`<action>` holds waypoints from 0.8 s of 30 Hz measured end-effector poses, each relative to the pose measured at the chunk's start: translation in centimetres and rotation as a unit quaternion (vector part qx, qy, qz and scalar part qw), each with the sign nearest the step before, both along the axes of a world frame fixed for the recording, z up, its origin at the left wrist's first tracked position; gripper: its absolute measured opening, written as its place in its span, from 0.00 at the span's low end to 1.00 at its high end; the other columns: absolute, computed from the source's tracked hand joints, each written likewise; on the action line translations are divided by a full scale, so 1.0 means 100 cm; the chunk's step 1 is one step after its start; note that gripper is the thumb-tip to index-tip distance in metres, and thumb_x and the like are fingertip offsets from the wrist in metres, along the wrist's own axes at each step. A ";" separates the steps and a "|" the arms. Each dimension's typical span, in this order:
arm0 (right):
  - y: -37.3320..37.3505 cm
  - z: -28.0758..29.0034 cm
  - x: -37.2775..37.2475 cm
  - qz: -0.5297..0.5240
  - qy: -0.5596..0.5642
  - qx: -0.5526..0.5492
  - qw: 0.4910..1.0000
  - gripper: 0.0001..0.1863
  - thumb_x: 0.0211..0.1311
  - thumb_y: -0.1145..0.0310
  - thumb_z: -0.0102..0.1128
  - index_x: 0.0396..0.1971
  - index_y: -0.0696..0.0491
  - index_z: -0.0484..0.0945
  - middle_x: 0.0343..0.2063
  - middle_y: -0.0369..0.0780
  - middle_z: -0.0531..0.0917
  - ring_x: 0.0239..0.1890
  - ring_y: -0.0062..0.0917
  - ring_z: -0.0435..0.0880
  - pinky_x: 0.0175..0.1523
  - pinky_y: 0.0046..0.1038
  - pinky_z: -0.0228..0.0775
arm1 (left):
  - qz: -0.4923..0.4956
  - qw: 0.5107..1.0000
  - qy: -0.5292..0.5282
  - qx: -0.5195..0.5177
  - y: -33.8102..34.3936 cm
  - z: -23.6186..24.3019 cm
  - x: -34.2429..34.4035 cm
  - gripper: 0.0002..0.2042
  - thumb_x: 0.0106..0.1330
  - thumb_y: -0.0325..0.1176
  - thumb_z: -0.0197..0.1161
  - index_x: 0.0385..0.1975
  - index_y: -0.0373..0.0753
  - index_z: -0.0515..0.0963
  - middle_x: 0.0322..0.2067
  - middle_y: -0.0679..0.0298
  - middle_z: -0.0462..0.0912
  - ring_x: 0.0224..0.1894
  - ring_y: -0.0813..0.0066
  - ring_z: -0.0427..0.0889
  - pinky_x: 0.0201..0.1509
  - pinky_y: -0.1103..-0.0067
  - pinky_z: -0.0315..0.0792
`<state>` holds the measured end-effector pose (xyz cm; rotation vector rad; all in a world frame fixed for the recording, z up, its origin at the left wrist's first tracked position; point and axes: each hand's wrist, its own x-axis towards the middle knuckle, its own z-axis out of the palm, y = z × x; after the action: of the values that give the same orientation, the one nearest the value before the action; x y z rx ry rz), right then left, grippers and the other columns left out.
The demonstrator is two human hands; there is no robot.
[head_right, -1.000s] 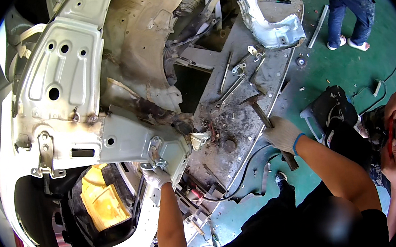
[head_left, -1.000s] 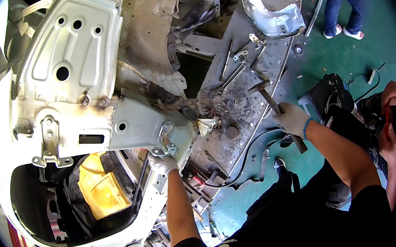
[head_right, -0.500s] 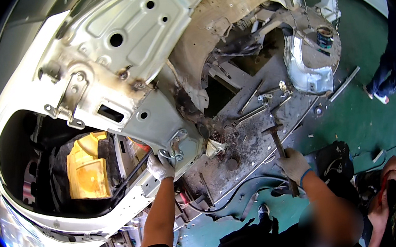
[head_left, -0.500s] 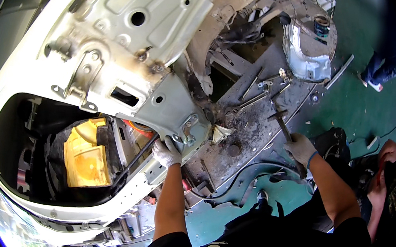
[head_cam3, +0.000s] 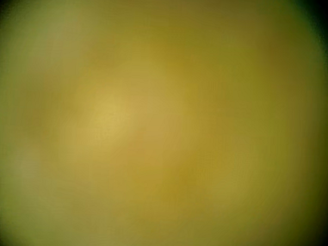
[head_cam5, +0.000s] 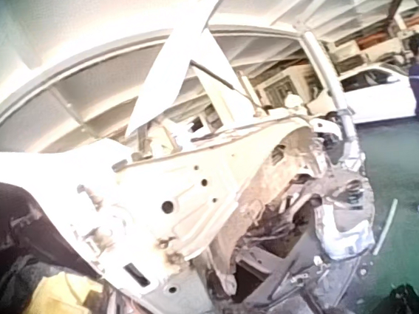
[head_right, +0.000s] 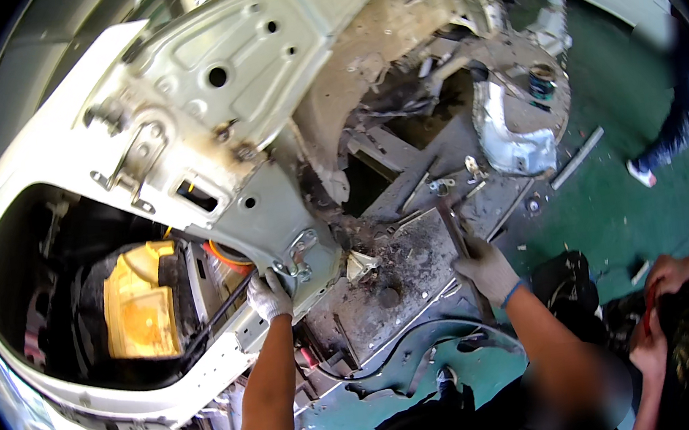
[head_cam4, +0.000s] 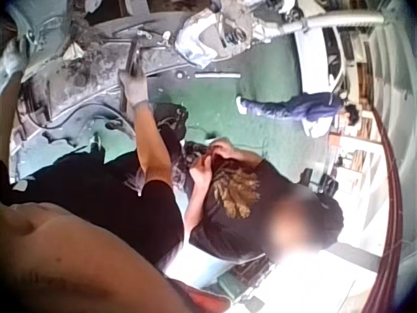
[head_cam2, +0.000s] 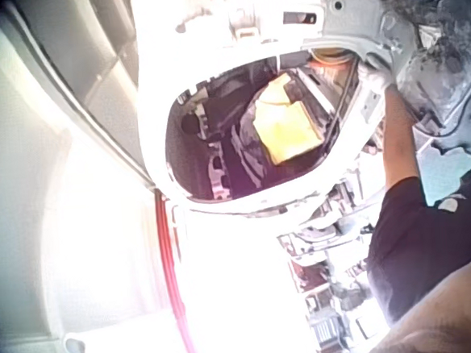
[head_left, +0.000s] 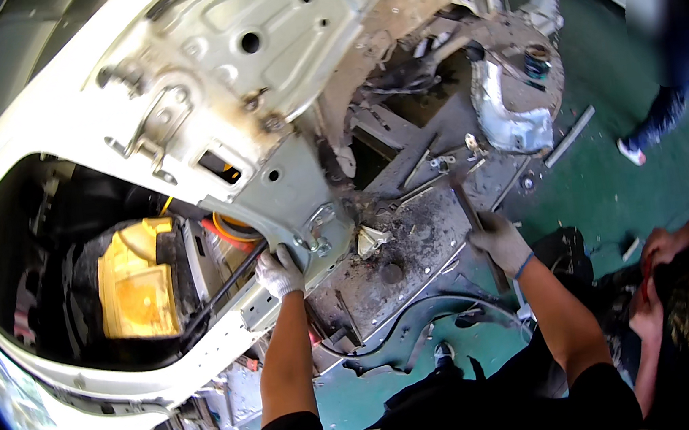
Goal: The person works on a car's front frame in a workshop, using a hammer to shape and align a metal panel. They repeatedly position the panel, strike it, and adjust its placement while another person briefly assists with tape.
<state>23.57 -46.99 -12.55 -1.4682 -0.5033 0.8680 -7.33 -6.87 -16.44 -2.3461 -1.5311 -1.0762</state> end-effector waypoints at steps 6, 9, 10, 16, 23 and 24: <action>0.076 0.049 -0.073 -0.043 0.294 0.148 0.943 0.13 0.79 0.57 0.59 0.48 0.51 0.71 0.24 0.34 0.78 0.19 0.19 0.73 0.23 0.26 0.68 | -0.028 0.999 -0.006 0.017 0.006 -0.007 -0.002 0.25 0.75 0.50 0.58 0.54 0.30 0.79 0.42 0.42 0.84 0.47 0.38 0.80 0.55 0.49 0.71; 0.112 0.059 -0.104 0.016 0.328 0.200 0.923 0.14 0.80 0.54 0.56 0.48 0.49 0.72 0.22 0.33 0.74 0.18 0.19 0.71 0.22 0.27 0.66 | -0.017 1.000 -0.005 -0.002 0.011 -0.010 -0.003 0.26 0.75 0.53 0.56 0.48 0.29 0.78 0.40 0.40 0.83 0.45 0.35 0.79 0.52 0.47 0.71; 0.122 0.064 -0.114 0.025 0.326 0.203 0.923 0.14 0.80 0.53 0.55 0.48 0.50 0.72 0.22 0.33 0.74 0.18 0.19 0.71 0.22 0.27 0.66 | -0.014 1.000 -0.003 0.012 0.012 -0.012 -0.004 0.27 0.75 0.54 0.55 0.43 0.29 0.78 0.38 0.39 0.82 0.44 0.34 0.79 0.51 0.47 0.70; 0.133 0.089 -0.132 0.060 0.259 0.161 0.951 0.17 0.82 0.52 0.52 0.47 0.52 0.73 0.21 0.33 0.74 0.17 0.18 0.71 0.20 0.26 0.66 | 0.002 0.999 0.014 0.042 0.018 -0.016 -0.004 0.30 0.75 0.57 0.52 0.45 0.29 0.80 0.39 0.40 0.83 0.43 0.34 0.80 0.49 0.47 0.71; 0.126 0.070 -0.087 -0.140 0.399 0.325 0.846 0.16 0.84 0.52 0.48 0.48 0.51 0.73 0.20 0.34 0.73 0.15 0.18 0.70 0.19 0.26 0.65 | -0.011 1.000 -0.003 0.017 0.015 -0.016 -0.005 0.33 0.75 0.60 0.49 0.57 0.32 0.78 0.48 0.40 0.82 0.50 0.35 0.80 0.55 0.48 0.71; 0.129 0.070 -0.089 -0.187 0.417 0.336 0.824 0.16 0.84 0.52 0.48 0.47 0.51 0.73 0.20 0.34 0.74 0.14 0.18 0.70 0.19 0.26 0.65 | 0.000 1.000 0.008 -0.010 0.015 -0.015 -0.006 0.34 0.76 0.61 0.49 0.64 0.33 0.75 0.55 0.40 0.81 0.54 0.34 0.79 0.59 0.49 0.71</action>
<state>14.62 -34.06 -5.51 -0.4135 0.1534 0.8035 -7.97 -5.42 -17.95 -2.3606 -1.5442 -1.0451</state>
